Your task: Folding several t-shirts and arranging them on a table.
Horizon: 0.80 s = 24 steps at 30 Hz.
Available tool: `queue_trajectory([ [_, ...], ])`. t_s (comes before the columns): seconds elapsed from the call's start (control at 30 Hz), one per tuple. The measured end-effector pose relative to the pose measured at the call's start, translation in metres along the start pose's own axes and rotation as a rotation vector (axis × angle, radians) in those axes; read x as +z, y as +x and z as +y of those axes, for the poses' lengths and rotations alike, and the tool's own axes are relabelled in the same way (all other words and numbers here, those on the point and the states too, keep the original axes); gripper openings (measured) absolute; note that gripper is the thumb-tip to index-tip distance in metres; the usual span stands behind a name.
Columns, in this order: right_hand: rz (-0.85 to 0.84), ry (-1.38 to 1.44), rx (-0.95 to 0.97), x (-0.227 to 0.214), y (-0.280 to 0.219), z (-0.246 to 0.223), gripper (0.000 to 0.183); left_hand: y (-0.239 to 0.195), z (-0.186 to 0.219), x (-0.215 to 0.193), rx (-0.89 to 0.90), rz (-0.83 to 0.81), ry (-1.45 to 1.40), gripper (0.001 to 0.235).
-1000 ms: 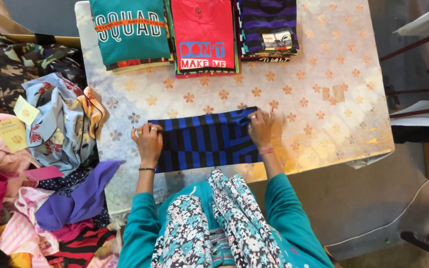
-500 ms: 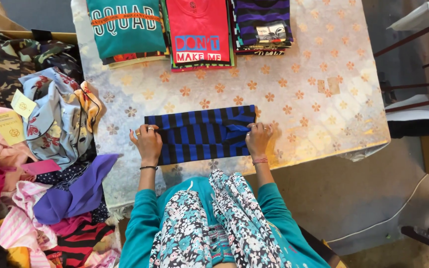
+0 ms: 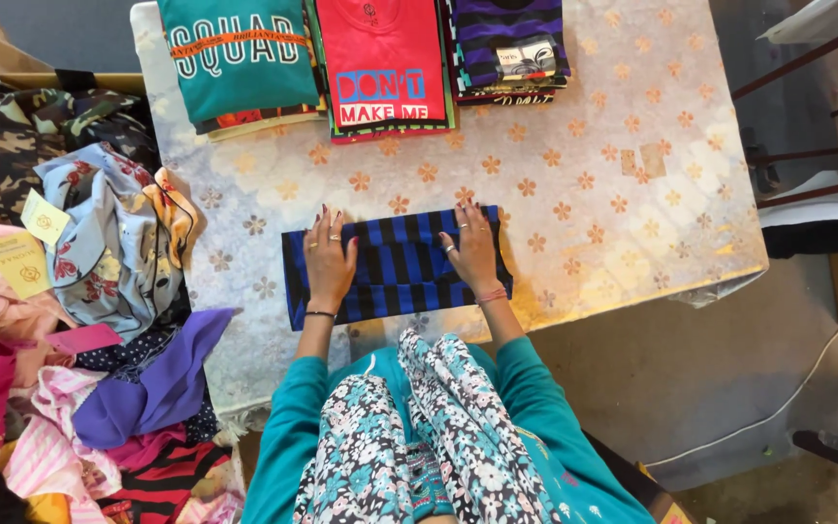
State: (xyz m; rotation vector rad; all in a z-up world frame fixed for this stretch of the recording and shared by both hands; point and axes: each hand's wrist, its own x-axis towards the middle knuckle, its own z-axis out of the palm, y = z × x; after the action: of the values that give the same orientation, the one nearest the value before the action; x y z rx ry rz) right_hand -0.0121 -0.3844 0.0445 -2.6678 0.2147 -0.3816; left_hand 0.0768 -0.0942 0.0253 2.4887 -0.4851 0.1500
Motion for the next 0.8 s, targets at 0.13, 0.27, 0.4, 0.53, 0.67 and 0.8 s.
queue_trajectory([
  [0.13,-0.070,-0.054,0.027,0.007,-0.004,0.031,0.081,-0.008,-0.005,0.008,-0.012,-0.044,0.102,0.070],
  [0.27,-0.165,-0.291,0.207,-0.010,-0.007,0.045,0.080,-0.017,-0.008,0.016,-0.047,-0.069,0.219,0.076],
  [0.4,-0.129,-0.288,0.238,-0.001,-0.004,0.050,0.080,-0.010,-0.008,0.013,-0.073,-0.062,0.233,0.076],
  [0.53,-0.118,-0.283,0.203,-0.003,-0.007,0.052,0.080,-0.010,-0.007,0.008,-0.080,-0.060,0.208,0.075],
  [0.67,0.028,-0.153,0.143,-0.024,-0.020,0.053,0.075,-0.018,-0.025,0.009,-0.133,0.102,-0.004,0.076],
  [0.8,0.344,-0.106,0.295,-0.030,-0.082,0.105,0.058,-0.048,-0.065,0.007,-0.556,0.562,-0.302,0.060],
])
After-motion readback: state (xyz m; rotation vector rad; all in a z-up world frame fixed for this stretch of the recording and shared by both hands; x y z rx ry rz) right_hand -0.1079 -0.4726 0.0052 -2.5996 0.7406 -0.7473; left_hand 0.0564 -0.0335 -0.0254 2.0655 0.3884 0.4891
